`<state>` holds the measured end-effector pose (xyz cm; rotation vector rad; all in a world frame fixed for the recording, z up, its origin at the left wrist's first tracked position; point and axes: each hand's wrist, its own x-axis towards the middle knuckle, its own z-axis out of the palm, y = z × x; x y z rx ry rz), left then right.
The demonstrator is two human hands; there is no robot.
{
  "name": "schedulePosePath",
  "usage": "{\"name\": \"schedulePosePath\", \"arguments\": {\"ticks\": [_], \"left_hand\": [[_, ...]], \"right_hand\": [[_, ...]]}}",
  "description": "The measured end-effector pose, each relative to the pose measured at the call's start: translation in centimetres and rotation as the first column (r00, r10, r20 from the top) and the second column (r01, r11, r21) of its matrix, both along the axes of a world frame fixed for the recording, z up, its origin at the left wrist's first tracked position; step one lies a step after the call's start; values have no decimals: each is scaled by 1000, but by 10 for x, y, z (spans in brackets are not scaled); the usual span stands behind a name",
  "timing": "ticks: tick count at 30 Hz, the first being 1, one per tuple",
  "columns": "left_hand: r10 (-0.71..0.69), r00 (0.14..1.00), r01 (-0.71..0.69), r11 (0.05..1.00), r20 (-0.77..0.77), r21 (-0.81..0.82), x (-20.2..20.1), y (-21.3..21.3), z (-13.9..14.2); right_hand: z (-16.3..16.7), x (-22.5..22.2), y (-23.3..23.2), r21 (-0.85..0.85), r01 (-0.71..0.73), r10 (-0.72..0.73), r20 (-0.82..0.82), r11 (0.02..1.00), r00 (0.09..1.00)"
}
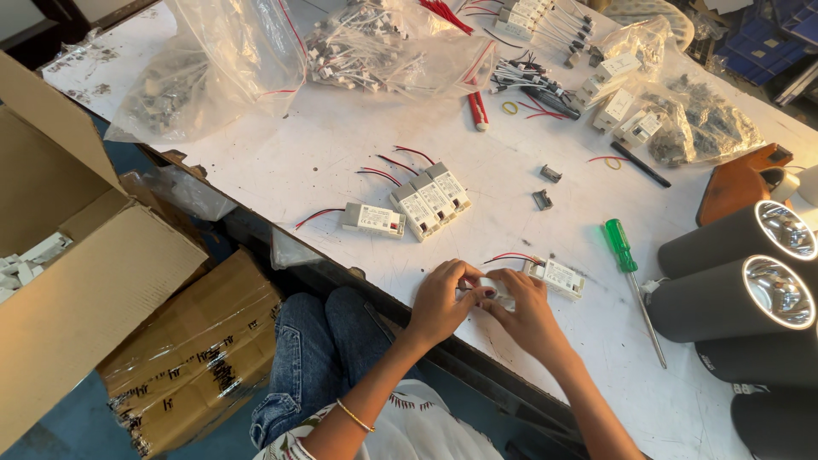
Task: The person sits at a workbench assembling LED driver modules. They use a screwdriver to tighten the terminal screws on white driver units with red and black wires, attach small connector parts to the units, and arrange the finished drivers in rows on the table.
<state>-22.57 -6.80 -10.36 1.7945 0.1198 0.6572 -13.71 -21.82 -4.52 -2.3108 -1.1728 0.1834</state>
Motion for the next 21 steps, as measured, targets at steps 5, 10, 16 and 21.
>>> {"name": "schedulePosePath", "arguments": {"ticks": [5,10,16,21], "left_hand": [[16,998,-26,984,-55,-178,-6,11,-3],[198,972,-215,967,-129,-133,-29,52,-1],[357,898,-401,905,-257,-141,-42,94,10],[446,889,-456,882,-100,-120,-42,92,9]], "right_hand": [[25,3,-1,-47,-61,63,32,997,998],[10,-11,6,10,-96,95,53,995,994],[-20,-31,35,154,-58,62,-19,986,998],[-21,-42,59,219,11,8,-85,976,996]]}}
